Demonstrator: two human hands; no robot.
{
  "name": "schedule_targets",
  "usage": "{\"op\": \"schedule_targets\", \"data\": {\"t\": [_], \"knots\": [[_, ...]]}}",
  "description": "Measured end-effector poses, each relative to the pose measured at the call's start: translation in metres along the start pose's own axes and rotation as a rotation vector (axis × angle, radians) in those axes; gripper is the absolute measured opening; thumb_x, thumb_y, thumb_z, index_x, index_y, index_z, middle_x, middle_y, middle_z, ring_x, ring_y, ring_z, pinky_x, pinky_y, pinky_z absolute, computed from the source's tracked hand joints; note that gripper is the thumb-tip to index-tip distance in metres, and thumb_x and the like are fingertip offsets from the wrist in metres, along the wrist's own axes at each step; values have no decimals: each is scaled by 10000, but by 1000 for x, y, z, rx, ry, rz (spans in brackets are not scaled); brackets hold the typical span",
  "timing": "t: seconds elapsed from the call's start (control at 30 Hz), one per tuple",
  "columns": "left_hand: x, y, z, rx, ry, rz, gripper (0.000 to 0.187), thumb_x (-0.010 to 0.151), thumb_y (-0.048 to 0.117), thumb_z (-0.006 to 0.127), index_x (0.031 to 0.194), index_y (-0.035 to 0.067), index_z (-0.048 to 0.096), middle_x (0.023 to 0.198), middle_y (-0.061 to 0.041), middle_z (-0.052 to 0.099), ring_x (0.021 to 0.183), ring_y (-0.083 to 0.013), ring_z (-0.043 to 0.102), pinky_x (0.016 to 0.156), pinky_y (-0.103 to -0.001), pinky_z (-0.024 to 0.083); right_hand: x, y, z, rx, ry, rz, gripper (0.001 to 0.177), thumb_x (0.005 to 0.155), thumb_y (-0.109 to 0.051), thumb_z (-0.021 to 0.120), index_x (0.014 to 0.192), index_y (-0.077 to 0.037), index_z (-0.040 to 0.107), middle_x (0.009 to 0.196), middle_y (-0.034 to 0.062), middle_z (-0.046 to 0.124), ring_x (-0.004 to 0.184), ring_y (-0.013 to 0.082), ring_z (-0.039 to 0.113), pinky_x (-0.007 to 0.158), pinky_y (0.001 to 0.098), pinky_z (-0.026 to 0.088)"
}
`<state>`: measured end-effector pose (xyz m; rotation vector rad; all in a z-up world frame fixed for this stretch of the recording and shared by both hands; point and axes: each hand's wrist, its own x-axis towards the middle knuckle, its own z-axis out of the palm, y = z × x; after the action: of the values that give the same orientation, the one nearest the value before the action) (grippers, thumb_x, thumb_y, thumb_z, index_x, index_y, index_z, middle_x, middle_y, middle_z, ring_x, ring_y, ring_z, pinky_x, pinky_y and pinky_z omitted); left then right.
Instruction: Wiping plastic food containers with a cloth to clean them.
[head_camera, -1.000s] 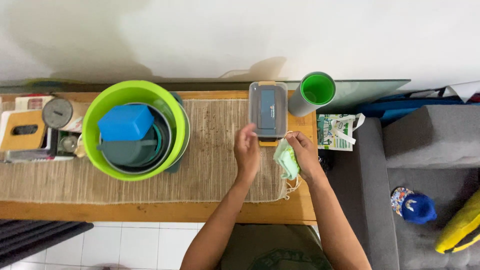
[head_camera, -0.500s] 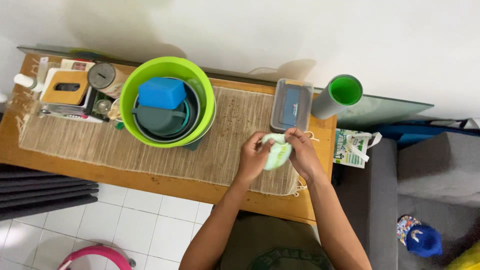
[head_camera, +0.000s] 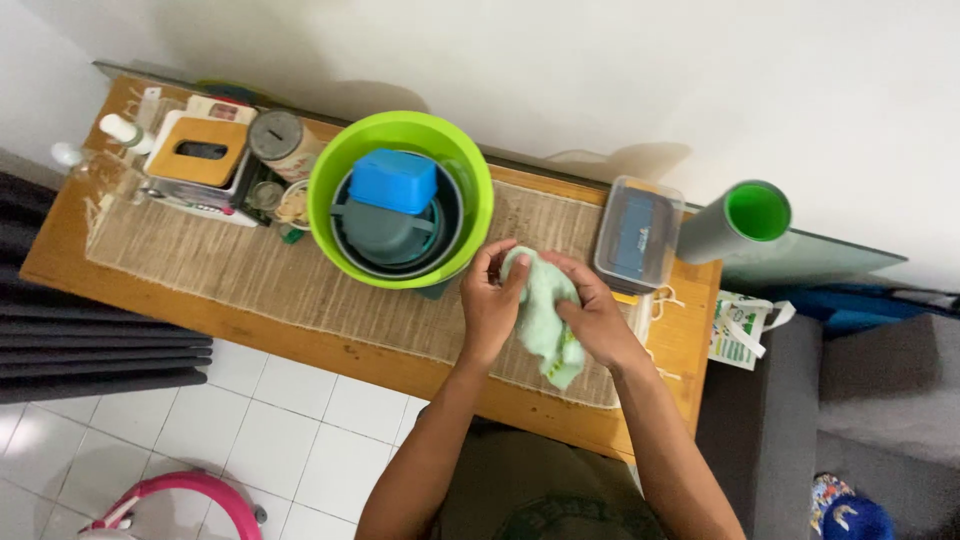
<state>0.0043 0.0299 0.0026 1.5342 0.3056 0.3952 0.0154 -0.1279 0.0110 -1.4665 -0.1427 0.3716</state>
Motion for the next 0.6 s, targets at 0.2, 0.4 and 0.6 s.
{"op": "schedule_targets", "data": {"t": [0.2,0.4,0.6], "knots": [[26,15,-56,64,169,210,226,981,88,621,1197,49,678,1060,-144,626,993,-238,630,883,-345,559,31,-17,59,-43,146,70,535,799,33,444,1188,-97,787,1059,157,750,916,186,669,833,333,568],[72,11,-117,255,283,310,392,1082,181,494,1468,120,511,1407,-140,473,1346,-339,480,1134,-548,384,84,-27,107,-188,83,-2,451,928,-40,489,1326,-73,699,1218,236,693,1111,270,625,1014,438,503],[108,10,-139,387,77,170,585,1108,268,440,1607,47,228,1604,-250,242,1495,-466,237,1214,-669,189,126,-10,125,-419,14,-59,517,915,-59,591,1429,-105,614,1378,214,631,1315,339,555,1119,481,421]]}}
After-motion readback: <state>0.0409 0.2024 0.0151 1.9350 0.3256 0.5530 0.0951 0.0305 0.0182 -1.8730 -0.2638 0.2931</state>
